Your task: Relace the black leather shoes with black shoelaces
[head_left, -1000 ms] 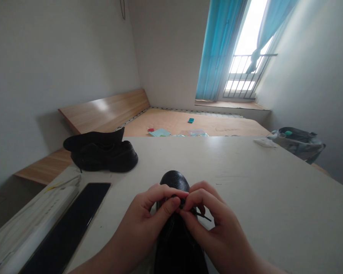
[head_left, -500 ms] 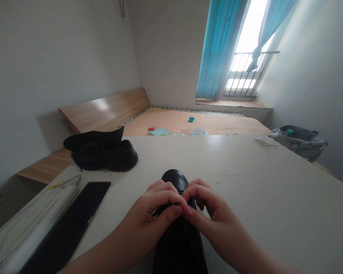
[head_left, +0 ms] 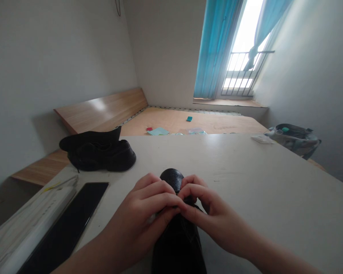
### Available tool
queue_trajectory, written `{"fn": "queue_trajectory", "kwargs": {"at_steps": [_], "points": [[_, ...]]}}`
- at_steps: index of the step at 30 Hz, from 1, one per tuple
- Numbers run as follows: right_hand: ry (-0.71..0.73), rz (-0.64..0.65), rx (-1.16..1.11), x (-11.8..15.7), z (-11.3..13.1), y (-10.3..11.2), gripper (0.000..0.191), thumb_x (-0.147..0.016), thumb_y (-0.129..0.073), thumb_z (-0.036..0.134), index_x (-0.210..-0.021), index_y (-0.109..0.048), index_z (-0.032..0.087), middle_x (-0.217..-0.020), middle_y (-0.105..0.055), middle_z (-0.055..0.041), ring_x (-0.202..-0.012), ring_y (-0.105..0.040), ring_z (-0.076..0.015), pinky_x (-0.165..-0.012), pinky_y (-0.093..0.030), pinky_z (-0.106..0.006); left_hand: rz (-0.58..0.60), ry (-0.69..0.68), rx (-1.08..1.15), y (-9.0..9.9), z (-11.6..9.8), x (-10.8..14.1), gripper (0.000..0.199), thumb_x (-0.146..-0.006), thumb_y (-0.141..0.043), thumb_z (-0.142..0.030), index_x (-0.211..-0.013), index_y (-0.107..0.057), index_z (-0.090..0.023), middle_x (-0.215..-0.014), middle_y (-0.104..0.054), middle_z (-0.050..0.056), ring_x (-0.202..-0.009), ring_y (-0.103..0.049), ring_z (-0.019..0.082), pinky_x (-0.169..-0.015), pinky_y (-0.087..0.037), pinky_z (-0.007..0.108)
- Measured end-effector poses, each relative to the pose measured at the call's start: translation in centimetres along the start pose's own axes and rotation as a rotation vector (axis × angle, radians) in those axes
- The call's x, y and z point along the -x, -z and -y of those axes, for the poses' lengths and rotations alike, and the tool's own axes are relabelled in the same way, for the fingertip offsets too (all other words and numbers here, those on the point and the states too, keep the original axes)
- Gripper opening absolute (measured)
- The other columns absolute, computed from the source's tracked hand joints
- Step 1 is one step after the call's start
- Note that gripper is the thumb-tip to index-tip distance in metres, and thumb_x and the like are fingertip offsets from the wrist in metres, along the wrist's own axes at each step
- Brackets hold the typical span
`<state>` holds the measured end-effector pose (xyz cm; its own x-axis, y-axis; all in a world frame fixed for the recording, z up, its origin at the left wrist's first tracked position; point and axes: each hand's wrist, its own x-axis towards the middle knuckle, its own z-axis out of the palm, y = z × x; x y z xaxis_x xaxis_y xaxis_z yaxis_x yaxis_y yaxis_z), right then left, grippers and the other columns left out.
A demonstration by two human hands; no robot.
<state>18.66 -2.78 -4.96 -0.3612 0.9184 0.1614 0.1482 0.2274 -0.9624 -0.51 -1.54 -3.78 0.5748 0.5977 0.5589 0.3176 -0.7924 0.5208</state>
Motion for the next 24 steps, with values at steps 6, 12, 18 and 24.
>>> {"fn": "queue_trajectory", "kwargs": {"at_steps": [6,12,18,24], "points": [[-0.024,0.057,-0.047,-0.3,-0.4,0.4,0.017,-0.086,-0.064,0.038,-0.084,-0.063,0.022,-0.101,-0.048,-0.0036,-0.105,-0.046,-0.0209,-0.100,-0.030,-0.038,0.049,-0.018,0.061,0.5,0.5,0.1,0.026,-0.090,-0.053,-0.004,-0.100,-0.066,-0.025,-0.089,-0.064,-0.001,-0.086,-0.050,0.015,-0.078,-0.042,0.027],[-0.031,0.107,-0.048,-0.5,-0.8,0.7,0.017,-0.085,-0.066,0.039,-0.084,-0.066,0.022,-0.106,-0.048,-0.0036,-0.106,-0.047,-0.0210,-0.103,-0.028,-0.040,0.129,-0.051,0.134,1.1,0.8,-0.3,0.030,-0.090,-0.056,-0.006,-0.109,-0.068,-0.026,-0.089,-0.065,0.000,-0.087,-0.052,0.014,-0.077,-0.045,0.026],[-0.020,0.119,-0.026,-0.5,-0.7,0.8,0.016,-0.083,-0.066,0.038,-0.084,-0.067,0.022,-0.107,-0.048,-0.0043,-0.107,-0.047,-0.0219,-0.103,-0.026,-0.041,0.167,-0.054,0.156,1.4,1.1,-0.3,0.028,-0.091,-0.056,-0.009,-0.108,-0.070,-0.026,-0.088,-0.064,0.002,-0.084,-0.053,0.015,-0.075,-0.046,0.027],[-0.035,-0.006,-0.018,-0.5,-0.3,-0.4,0.002,-0.075,-0.060,0.019,-0.073,-0.059,0.020,-0.098,-0.051,-0.0042,-0.103,-0.047,-0.0230,-0.096,-0.031,-0.041,0.165,-0.068,0.102,1.0,0.9,-0.4,0.034,-0.093,-0.053,-0.010,-0.118,-0.065,-0.028,-0.092,-0.066,0.002,-0.086,-0.053,0.015,-0.076,-0.046,0.029]]}}
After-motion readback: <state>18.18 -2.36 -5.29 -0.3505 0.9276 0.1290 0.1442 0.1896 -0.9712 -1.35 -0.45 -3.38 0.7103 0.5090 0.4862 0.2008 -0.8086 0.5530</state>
